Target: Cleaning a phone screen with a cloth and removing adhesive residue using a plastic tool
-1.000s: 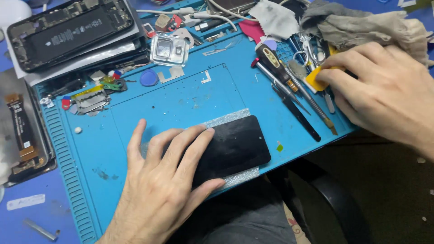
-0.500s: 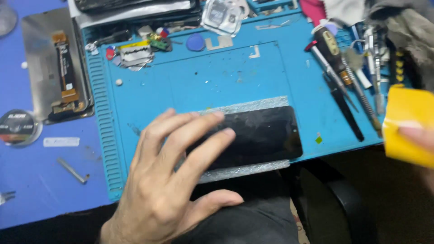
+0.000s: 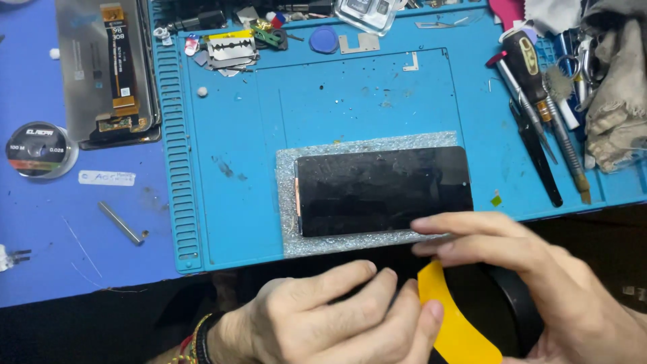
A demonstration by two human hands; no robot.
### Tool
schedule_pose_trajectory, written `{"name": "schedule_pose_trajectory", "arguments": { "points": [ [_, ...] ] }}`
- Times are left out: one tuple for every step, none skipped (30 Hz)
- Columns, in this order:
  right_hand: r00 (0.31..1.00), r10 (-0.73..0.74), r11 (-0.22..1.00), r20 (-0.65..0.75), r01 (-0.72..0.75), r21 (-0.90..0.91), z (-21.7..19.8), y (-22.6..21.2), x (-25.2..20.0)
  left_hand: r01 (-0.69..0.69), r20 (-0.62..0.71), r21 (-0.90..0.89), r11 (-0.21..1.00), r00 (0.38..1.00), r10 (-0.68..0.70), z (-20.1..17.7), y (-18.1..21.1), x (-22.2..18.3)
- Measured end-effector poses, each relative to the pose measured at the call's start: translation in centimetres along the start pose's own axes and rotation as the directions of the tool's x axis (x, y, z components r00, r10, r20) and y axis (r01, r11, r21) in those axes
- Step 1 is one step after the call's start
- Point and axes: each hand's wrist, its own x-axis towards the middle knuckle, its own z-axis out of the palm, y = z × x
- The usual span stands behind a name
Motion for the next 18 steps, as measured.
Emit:
{"name": "schedule_pose_trajectory", "arguments": {
  "points": [
    [1.0,0.0,1.0,0.001,0.0,-0.001,-0.1,0.1,-0.2,0.001,-0.001,0.001,1.0,1.0,-0.001,0.2,0.1,0.2],
    [1.0,0.005,0.996,0.023,-0.007,0.094,-0.2,0.3,-0.3,0.006,-0.027,-0.018,1.0,1.0,-0.006,0.4,0.1,0.4],
    [0.999,0.011,0.982,0.047,-0.02,0.188,-0.3,0.4,-0.5,0.013,-0.053,-0.04,0.999,0.998,-0.015,0.6,0.2,0.6],
    [0.999,0.013,0.982,0.05,-0.022,0.188,-0.6,0.3,-0.2,0.016,-0.053,-0.041,0.999,0.998,-0.018,0.4,-0.1,0.6],
    [0.997,-0.013,0.996,0.072,0.006,0.09,-0.9,0.1,0.1,-0.011,-0.025,-0.033,0.999,1.0,0.011,0.3,-0.4,0.6],
    [0.995,-0.037,0.999,0.096,0.038,-0.007,-1.2,0.0,0.4,-0.039,0.002,-0.026,0.999,0.999,0.039,0.3,-0.7,0.6],
    [0.995,-0.033,0.999,0.097,0.034,-0.008,-1.1,0.0,0.4,-0.037,0.0,-0.029,0.999,0.999,0.037,0.3,-0.8,0.5],
    [0.996,-0.001,1.0,0.094,0.001,-0.001,-1.0,0.0,0.5,-0.074,0.024,0.033,0.997,0.997,0.073,0.4,-0.9,0.4],
    [0.995,0.032,0.999,0.092,-0.033,0.008,-0.8,0.1,0.6,-0.11,0.052,0.092,0.99,0.993,0.106,0.4,-0.9,0.3],
    [0.995,0.037,0.999,0.095,-0.038,0.01,-0.9,-0.2,0.9,-0.106,0.051,0.088,0.99,0.993,0.102,0.4,-1.0,0.3],
    [1.0,0.01,0.998,0.021,-0.008,-0.055,-0.9,-0.5,1.1,-0.091,0.076,0.079,0.993,0.994,0.085,0.3,-1.1,0.3],
    [0.998,-0.023,0.992,-0.052,0.016,-0.122,-0.9,-0.8,1.4,-0.075,0.1,0.07,0.995,0.993,0.067,0.3,-1.3,0.3],
    [0.999,-0.018,0.993,-0.048,0.012,-0.121,-1.5,0.0,1.0,-0.07,0.099,0.067,0.995,0.993,0.063,0.1,-1.5,0.9],
    [0.996,-0.032,0.973,-0.087,0.011,-0.23,-2.1,0.8,0.5,0.075,0.067,-0.01,0.997,0.995,-0.075,-0.2,-1.8,1.5],
    [0.991,-0.048,0.942,-0.124,0.004,-0.336,-2.6,1.5,0.1,0.215,0.041,-0.092,0.972,0.976,-0.212,-0.4,-2.1,2.1],
    [0.992,-0.042,0.942,-0.121,-0.001,-0.336,-3.3,2.2,0.8,0.219,0.041,-0.097,0.971,0.976,-0.216,-0.5,-2.6,2.1],
    [0.991,-0.086,0.904,-0.107,0.032,-0.425,-4.0,2.8,1.5,0.309,0.148,-0.033,0.951,0.942,-0.301,-0.7,-3.2,2.1],
    [0.988,-0.128,0.858,-0.089,0.065,-0.51,-4.7,3.5,2.2,0.385,0.251,0.038,0.922,0.89,-0.382,-0.8,-3.7,2.1]
  ]
}}
